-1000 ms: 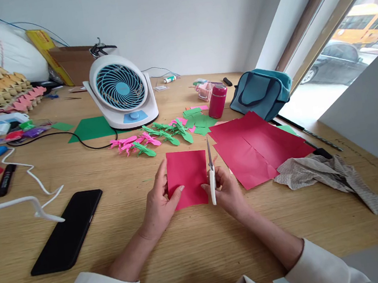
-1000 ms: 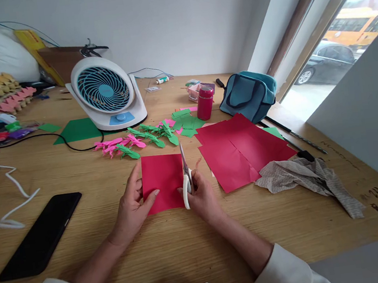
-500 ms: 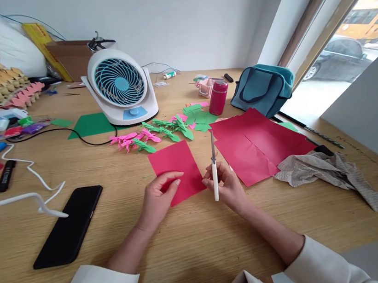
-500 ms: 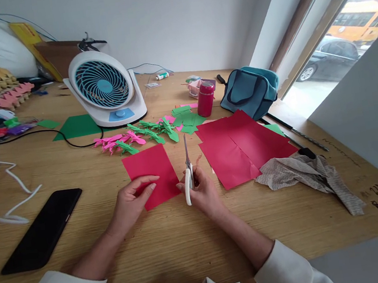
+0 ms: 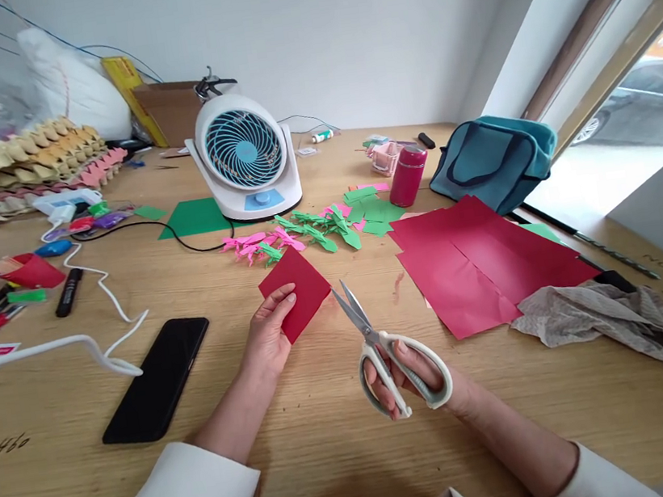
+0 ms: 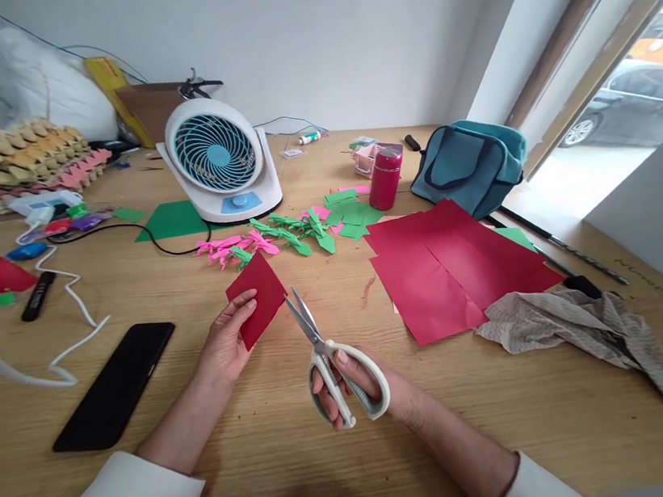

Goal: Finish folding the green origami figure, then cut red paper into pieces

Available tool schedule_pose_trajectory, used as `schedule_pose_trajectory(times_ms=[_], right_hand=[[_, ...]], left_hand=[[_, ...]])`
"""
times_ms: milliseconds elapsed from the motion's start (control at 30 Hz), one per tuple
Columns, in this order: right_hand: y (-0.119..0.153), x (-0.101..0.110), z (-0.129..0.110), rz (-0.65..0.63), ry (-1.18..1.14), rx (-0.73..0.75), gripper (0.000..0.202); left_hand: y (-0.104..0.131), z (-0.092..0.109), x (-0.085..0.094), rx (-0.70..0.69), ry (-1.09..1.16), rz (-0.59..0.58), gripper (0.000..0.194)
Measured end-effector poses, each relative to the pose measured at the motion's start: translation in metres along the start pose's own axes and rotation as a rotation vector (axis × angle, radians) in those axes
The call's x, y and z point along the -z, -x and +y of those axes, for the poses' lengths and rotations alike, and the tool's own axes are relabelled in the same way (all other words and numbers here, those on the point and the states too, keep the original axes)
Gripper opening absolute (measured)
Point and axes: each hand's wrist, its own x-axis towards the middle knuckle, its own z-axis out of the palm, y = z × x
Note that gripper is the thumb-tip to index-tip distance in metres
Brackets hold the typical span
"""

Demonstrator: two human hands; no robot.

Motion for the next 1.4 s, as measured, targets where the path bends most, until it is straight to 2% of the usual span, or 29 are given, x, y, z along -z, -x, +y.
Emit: schedule_pose_trajectory(times_ms=[267, 633, 1000, 1400], right_hand=[[-0.001, 0.002, 0.003, -0.007, -0.013, -0.023, 0.06], [-0.002, 0.0, 0.002, 0.027, -0.005, -0.035, 0.061], [-0.003, 0.006, 0.008, 0.046, -0.041, -0.015, 0.056], [-0.003, 0.011, 0.012, 0.054, 0.02, 0.071, 0.052]], left_hand=[[0.001, 0.002, -0.003, -0.012, 0.029, 0.017, 0.031], [-0.001, 0.001, -0.001, -0.047, 0.024, 0.005, 0.042], [-0.001, -0.005, 0.002, -0.156, -0.121, -0.114, 0.035], [-0.003, -0.005, 0.006, -0.164, -0.158, -0.192, 0.029]])
